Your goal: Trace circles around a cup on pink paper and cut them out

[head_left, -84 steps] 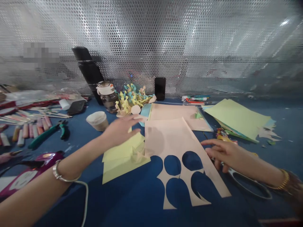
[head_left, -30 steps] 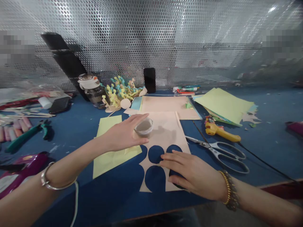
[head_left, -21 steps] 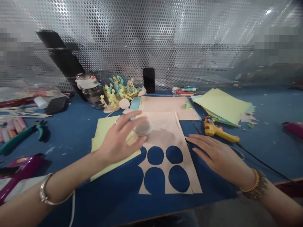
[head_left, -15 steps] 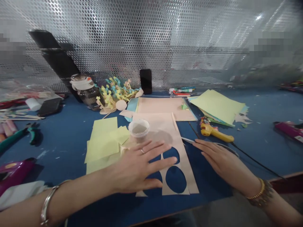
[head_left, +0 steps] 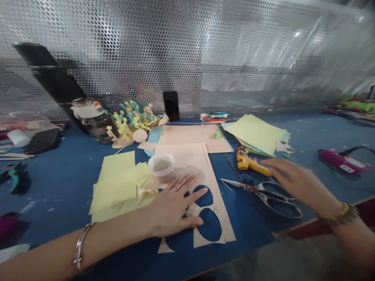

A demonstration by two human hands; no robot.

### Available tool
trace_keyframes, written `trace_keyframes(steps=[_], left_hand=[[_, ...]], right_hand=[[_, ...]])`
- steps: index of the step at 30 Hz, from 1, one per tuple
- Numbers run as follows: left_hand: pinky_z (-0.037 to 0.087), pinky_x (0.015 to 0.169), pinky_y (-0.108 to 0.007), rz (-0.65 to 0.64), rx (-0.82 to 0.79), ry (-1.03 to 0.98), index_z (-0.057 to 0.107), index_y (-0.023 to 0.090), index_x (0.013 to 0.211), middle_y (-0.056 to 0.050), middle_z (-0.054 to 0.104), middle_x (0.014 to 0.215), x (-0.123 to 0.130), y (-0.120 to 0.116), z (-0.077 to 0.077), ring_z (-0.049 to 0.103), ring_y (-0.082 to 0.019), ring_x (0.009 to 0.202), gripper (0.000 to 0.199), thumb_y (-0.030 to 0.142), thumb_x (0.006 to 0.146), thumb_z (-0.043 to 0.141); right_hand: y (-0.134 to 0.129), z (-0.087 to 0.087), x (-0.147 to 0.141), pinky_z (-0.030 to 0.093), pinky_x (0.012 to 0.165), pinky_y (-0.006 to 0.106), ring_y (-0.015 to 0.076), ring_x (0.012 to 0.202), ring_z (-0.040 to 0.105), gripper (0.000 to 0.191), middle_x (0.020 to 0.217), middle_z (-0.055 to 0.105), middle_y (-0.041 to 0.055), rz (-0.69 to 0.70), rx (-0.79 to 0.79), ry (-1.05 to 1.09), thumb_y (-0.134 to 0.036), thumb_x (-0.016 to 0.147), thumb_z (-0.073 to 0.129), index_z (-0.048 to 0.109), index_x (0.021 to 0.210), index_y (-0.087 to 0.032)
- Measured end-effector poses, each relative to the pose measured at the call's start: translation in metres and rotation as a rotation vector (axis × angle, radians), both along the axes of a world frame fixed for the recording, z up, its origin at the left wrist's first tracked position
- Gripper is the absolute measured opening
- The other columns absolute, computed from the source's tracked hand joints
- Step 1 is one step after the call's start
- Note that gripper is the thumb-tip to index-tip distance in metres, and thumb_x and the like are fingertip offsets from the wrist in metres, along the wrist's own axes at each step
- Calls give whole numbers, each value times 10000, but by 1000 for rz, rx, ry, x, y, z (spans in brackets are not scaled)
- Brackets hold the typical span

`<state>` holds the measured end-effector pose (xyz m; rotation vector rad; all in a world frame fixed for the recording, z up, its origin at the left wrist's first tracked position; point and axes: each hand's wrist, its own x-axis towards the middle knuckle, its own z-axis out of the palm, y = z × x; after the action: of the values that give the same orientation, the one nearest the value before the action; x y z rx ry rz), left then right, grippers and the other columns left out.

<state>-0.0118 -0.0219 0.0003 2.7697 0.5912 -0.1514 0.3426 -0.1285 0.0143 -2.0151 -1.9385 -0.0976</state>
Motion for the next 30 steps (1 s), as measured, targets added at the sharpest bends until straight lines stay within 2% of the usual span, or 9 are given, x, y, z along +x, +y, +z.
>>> trace_keyframes(steps=[3, 5, 7, 10, 14, 20, 23, 27, 30], left_hand=[[100, 1135, -556, 22, 7, -12, 186, 343, 1475, -47, 14, 1568, 0, -4, -1, 19, -314, 1433, 729, 717, 851, 246], [90, 1138, -554, 30, -3, -18, 173, 342, 1477, -46, 12, 1569, 0, -6, -2, 38, -315, 1433, 729, 713, 854, 247], [88, 1138, -558, 45, -16, -18, 166, 343, 1479, -44, 16, 1570, 0, -7, -2, 48, -317, 1433, 730, 713, 855, 244], [101, 1131, -576, 72, -34, -6, 172, 344, 1478, -36, 26, 1572, 2, -10, -2, 47, -329, 1431, 738, 722, 848, 241], [121, 1122, -595, 86, -72, -6, 169, 346, 1479, -31, 27, 1573, 2, -14, 5, 61, -350, 1426, 747, 724, 842, 266], [251, 1101, -568, 99, -155, -124, 222, 365, 1462, -23, 153, 1566, -16, -23, 24, 164, -324, 1419, 622, 592, 900, 362], [363, 1063, -505, 153, -156, -241, 324, 344, 1423, -28, 302, 1519, -25, -25, 29, 304, -298, 1373, 529, 486, 921, 411], [452, 995, -442, 236, -180, -337, 427, 344, 1344, -31, 416, 1445, -33, -26, 31, 439, -260, 1284, 419, 399, 929, 422], [459, 986, -425, 283, -249, -401, 489, 337, 1280, -30, 470, 1392, -37, -27, 31, 490, -240, 1227, 361, 376, 926, 427]], right_hand=[[29, 5, 27, 498, 846, 430, 319, 1010, 628, 412, 1155, 652, 143, -22, -124, -74, -329, 936, 318, 624, 1152, -158], [50, -1, 41, 485, 858, 413, 308, 1037, 613, 417, 1184, 632, 144, 18, -150, -132, -308, 933, 309, 604, 1176, -142], [68, -9, 49, 484, 829, 416, 305, 1013, 611, 390, 1118, 647, 149, 13, -131, -208, -309, 916, 340, 632, 1107, -133], [84, -17, 55, 476, 714, 384, 292, 915, 621, 369, 1034, 653, 136, -48, -157, -332, -372, 911, 377, 645, 1056, -163], [85, -11, 55, 423, 651, 335, 277, 870, 617, 396, 973, 656, 131, -113, -202, -379, -405, 933, 340, 654, 950, -164], [71, 2, 53, 367, 595, 323, 245, 743, 623, 347, 950, 692, 138, -293, -192, -306, -366, 932, 372, 655, 986, -171], [67, 6, 51, 394, 631, 347, 260, 773, 625, 318, 992, 689, 155, -292, -73, -51, -326, 882, 487, 620, 1122, -165], [68, 18, 36, 488, 637, 332, 224, 727, 649, 427, 972, 666, 137, -278, 91, 605, -315, 795, 628, 572, 1195, -175], [70, 30, 7, 542, 643, 283, 179, 717, 659, 384, 950, 652, 101, -132, 87, 1086, -335, 775, 674, 600, 1120, -186]])
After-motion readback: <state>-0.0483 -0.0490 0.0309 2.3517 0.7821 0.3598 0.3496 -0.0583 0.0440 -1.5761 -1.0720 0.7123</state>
